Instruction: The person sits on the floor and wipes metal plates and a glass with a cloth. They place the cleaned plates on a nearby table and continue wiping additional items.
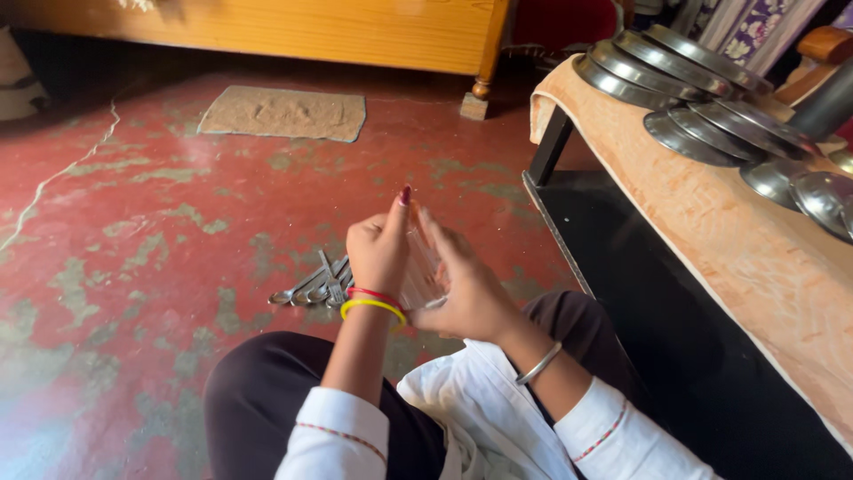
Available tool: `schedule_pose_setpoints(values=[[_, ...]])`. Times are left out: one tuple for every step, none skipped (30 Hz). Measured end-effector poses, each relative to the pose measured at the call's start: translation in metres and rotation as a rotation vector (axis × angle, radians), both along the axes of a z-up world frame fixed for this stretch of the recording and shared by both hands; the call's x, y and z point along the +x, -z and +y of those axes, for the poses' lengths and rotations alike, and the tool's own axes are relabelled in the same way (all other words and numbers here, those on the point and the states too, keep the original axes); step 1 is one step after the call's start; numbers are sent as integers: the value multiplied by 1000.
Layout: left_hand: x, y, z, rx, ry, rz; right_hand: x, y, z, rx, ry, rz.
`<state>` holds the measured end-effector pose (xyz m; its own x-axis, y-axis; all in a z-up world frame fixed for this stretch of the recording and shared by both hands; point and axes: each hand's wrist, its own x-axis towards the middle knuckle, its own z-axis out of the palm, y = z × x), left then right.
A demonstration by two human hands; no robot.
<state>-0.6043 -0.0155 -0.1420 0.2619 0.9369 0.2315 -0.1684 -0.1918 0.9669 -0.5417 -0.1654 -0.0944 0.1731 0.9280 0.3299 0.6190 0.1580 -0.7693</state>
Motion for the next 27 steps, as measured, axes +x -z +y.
schedule_pose_setpoints(values=[[-3,1,7,-87,85,-168,3,-2,2,82,-159,149],[-6,3,15,-172,168,-337,5,-3,6,163,-318,301],[-7,4,25,-250,253,-510,7,-5,11,115,-333,431],[-9,6,34,-253,253,-532,7,-6,17,66,-346,562],[-8,8,42,-260,253,-556,8,-6,23,11,-355,689],[-7,10,50,-266,254,-581,7,-6,31,39,-338,579],[-5,12,55,-185,162,-435,4,-4,41,68,-321,470],[-3,16,60,-105,70,-289,3,-3,51,97,-304,360],[-3,22,62,-32,-21,-132,1,0,58,8,-161,176],[1,28,63,112,-138,-7,-1,6,64,-83,-20,-10],[6,36,61,252,-248,126,-5,13,70,-181,121,-192],[7,44,63,394,-352,262,-8,20,78,-209,137,-207],[4,52,68,283,-274,175,-10,28,86,-238,152,-226],[1,60,74,170,-199,86,-12,37,94,-267,167,-245],[-2,67,83,58,-131,-7,-10,43,103,-147,28,-108],[-4,74,93,-45,-65,-119,-7,50,110,-28,-109,32],[-6,81,102,-151,-1,-228,-5,57,114,87,-244,181],[-9,89,108,-256,61,-338,-1,64,117,-41,-220,386],[-9,95,115,-372,67,-439,5,67,124,-163,-190,583],[-8,100,120,-487,72,-541,10,70,131,-286,-156,779],[-6,104,125,-601,75,-649,13,73,137,-283,-152,759],[-4,107,130,-492,37,-550,15,76,142,-280,-148,739],[-2,111,133,-386,-2,-448,16,79,146,-279,-144,722],[-1,114,136,-281,-40,-344,15,80,149,-226,-139,513],[0,117,135,-207,-112,-203,12,82,153,-170,-136,308],[2,119,134,-133,-182,-61,9,82,155,-112,-134,104],[2,123,132,-62,-244,87,2,85,156,-196,-43,-45]])
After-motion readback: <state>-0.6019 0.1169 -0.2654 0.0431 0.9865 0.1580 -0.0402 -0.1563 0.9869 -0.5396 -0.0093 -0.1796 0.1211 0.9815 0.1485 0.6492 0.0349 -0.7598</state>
